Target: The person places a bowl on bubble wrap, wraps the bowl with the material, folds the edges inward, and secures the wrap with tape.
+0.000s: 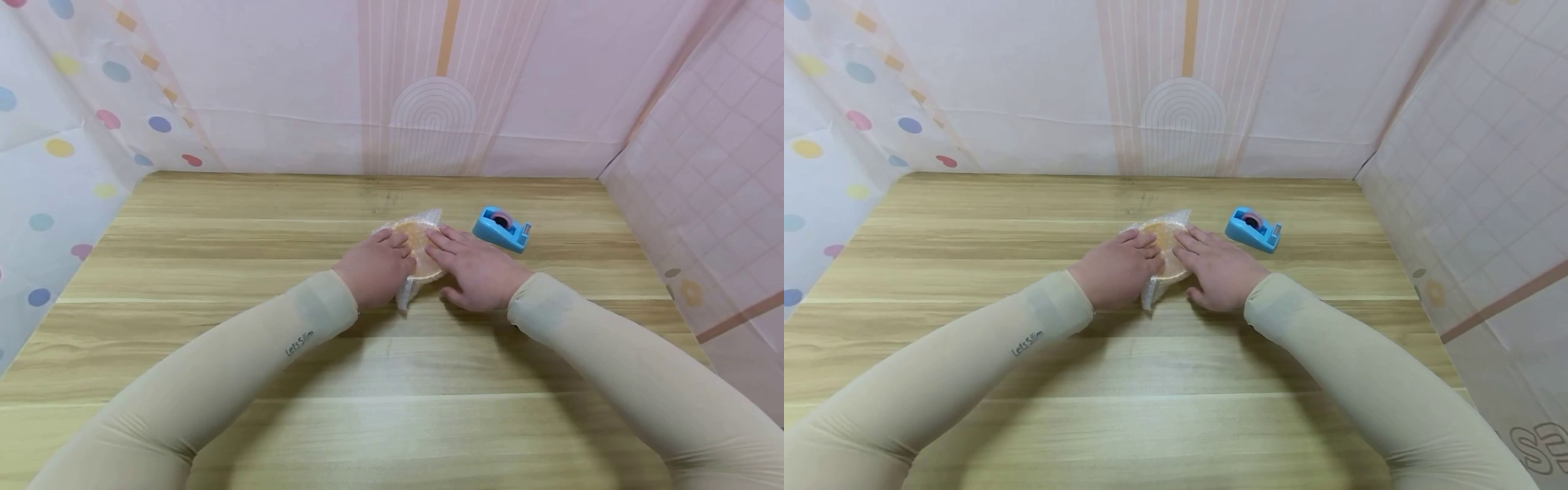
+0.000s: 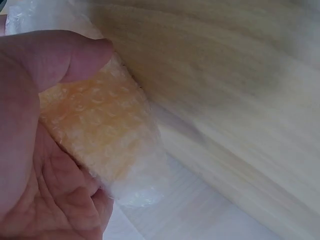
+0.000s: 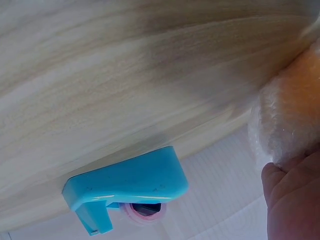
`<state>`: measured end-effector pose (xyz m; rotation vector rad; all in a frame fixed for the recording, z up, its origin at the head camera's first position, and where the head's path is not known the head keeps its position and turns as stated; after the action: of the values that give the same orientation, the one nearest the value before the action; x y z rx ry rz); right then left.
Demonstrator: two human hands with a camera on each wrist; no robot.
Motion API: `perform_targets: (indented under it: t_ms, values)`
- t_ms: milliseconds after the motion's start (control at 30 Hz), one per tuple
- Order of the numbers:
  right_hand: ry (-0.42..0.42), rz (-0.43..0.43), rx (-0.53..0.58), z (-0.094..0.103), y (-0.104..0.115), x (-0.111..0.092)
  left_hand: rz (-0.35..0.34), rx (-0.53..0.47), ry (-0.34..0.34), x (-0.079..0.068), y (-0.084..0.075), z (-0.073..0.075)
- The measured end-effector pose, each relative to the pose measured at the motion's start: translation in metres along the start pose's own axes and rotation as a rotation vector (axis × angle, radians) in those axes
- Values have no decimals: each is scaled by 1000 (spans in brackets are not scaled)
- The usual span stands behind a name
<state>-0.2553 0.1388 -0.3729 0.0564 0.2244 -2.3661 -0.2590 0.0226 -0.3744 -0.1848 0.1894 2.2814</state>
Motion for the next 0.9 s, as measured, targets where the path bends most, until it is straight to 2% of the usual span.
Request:
perform_targets:
  t_ms: [167,433,667,900]
  values:
    - [1,0,1,0,0,1,-27,-18,-12,0,0,1]
    - [5,2,-7,-1,0,2,-20,-46,62,3,3,-4]
    - [5,6,-8,0,0,2,-27,-87,89,0,4,-3]
    - [4,10,-15,-1,1,2,-46,-89,113,2,3,-4]
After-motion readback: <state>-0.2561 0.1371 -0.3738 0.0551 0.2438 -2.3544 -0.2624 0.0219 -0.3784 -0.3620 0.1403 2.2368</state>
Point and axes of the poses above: each hand's wrist, its own x-axis towards the middle knuckle, its own z-axis out of the back of the hand, y = z × x, the point moved 8 cm from there along x, towards the middle knuckle, and after that the axes turned 12 degrees about -x, right-handed, at the moved point
